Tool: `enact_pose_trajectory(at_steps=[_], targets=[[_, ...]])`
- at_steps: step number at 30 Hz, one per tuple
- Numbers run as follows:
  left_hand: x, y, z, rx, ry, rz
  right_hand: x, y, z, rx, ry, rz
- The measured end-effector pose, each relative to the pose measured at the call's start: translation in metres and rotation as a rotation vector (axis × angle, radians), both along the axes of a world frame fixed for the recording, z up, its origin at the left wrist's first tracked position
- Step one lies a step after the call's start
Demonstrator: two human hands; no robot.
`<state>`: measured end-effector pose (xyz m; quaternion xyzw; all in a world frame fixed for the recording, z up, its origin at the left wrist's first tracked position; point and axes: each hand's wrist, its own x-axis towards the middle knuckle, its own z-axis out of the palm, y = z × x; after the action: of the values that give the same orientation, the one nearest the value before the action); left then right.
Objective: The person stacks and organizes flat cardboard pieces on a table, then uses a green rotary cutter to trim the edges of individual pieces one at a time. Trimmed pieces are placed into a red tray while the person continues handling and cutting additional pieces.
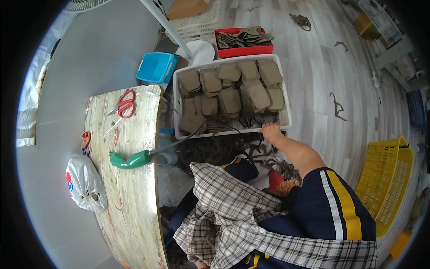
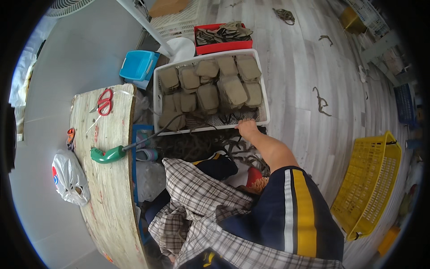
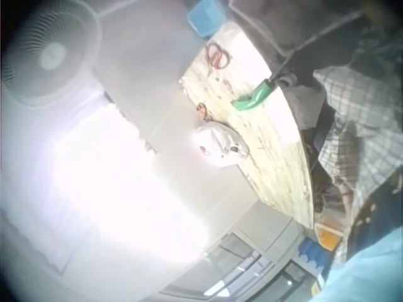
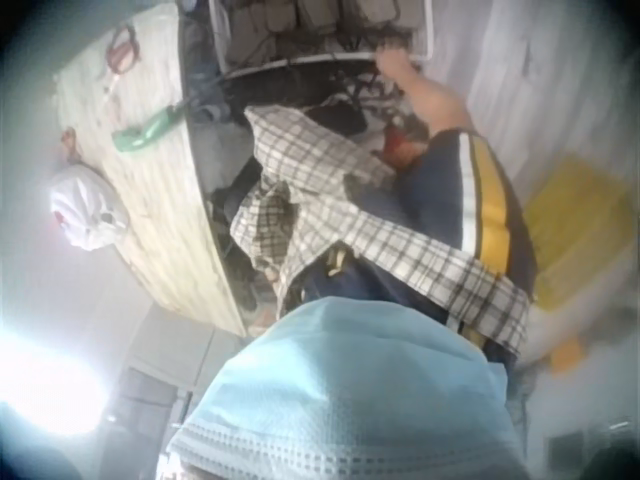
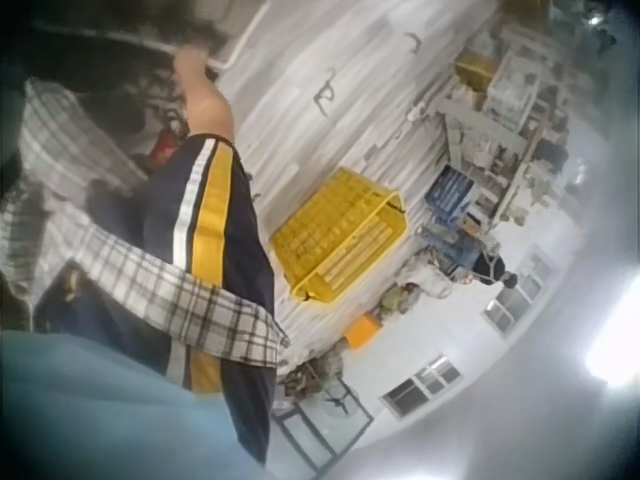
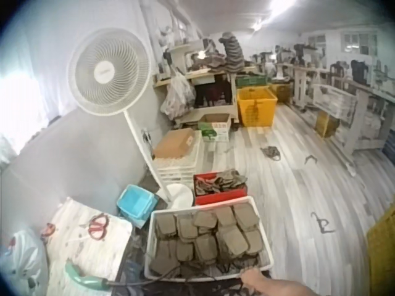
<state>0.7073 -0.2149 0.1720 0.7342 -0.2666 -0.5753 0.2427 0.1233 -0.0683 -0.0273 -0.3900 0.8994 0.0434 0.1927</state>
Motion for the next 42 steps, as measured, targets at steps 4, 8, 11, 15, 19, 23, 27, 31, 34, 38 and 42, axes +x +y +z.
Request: enact_pose_trajectory(at_steps=[4, 8, 11, 15, 19, 23, 27, 31, 34, 38, 42], targets=[[0.005, 0.001, 0.0, -0.018, 0.016, 0.022, 0.011, 0.011, -0.001, -0.016, 0.016, -0.002], [0.008, 0.0, -0.002, -0.03, 0.035, 0.037, 0.019, 0.03, -0.006, -0.076, 0.029, -0.024], [0.013, 0.002, -0.004, -0.038, 0.049, 0.054, 0.026, 0.041, -0.003, -0.062, -0.006, -0.045], [0.021, 0.002, -0.005, -0.051, 0.066, 0.067, 0.033, 0.059, -0.002, 0.005, -0.08, -0.048], [0.032, 0.003, -0.006, -0.062, 0.095, 0.075, 0.042, 0.077, -0.004, 0.03, -0.105, -0.069], [0.058, 0.004, -0.002, -0.083, 0.133, 0.084, 0.048, 0.085, 0.007, 0.063, -0.146, -0.073], [0.078, 0.004, 0.005, -0.132, 0.185, 0.075, 0.049, 0.095, 0.005, 0.101, -0.218, -0.095], [0.073, 0.007, 0.01, -0.213, 0.178, 0.022, 0.058, 0.111, 0.007, 0.103, -0.259, -0.12], [0.06, 0.002, 0.016, -0.232, 0.204, 0.012, 0.061, 0.125, 0.003, 0.096, -0.277, -0.137], [0.043, 0.002, 0.027, -0.355, 0.041, -0.063, 0.068, 0.147, -0.005, 0.076, -0.279, -0.128], [-0.015, 0.002, 0.073, -0.326, 0.152, -0.132, 0.074, 0.152, 0.008, 0.134, -0.328, -0.186]])
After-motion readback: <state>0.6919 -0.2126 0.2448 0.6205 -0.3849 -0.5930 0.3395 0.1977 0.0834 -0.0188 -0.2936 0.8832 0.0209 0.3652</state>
